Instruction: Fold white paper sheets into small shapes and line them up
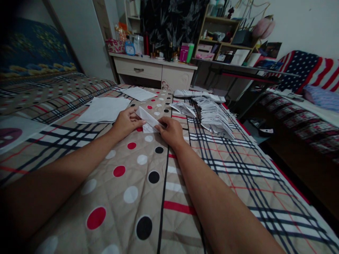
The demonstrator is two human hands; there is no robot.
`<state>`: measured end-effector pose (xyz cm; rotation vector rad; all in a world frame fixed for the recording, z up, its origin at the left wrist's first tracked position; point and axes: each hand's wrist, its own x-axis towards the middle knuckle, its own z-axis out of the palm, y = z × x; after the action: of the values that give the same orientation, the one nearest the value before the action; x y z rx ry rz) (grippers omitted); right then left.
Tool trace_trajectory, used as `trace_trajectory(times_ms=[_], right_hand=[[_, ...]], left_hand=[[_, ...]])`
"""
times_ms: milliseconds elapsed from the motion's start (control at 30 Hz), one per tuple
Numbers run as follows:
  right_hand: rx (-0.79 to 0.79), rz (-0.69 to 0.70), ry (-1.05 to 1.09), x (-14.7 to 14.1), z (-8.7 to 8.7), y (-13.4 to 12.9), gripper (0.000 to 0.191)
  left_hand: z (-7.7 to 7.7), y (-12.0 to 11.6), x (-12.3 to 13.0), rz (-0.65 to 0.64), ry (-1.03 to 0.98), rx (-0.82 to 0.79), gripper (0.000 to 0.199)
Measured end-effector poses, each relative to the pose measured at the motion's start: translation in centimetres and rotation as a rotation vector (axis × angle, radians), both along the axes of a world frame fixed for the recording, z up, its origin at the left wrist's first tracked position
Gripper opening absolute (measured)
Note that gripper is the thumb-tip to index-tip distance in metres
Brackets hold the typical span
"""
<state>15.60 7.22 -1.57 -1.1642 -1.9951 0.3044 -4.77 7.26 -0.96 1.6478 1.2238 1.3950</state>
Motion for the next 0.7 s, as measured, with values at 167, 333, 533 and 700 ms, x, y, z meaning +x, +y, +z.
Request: trace_trajectory(times_ms=[167, 333, 533, 700], right_hand=[[-0.023, 0.003, -0.038, 0.03, 0.1, -0.04, 0.015], [-0.027, 0.008, -0.06, 0.0, 0.2, -0.1, 0.014], [-0.049, 0.001, -0.089, -0.08, 0.35, -0.14, 0.013], [-0.06, 0.015, -0.09, -0.04, 0.36, -0.14, 0.015]], left_hand=[[-0.04, 0.02, 0.06, -0.003, -0.01, -0.012, 0.049], [0.08, -0.12, 0.06, -0.011, -0.003, -0.019, 0.048], [-0.06, 0.08, -0.01, 0.006, 0.019, -0.029, 0.051], [-0.2, 0.19, -0.02, 0.015, 0.02, -0.025, 0.052]])
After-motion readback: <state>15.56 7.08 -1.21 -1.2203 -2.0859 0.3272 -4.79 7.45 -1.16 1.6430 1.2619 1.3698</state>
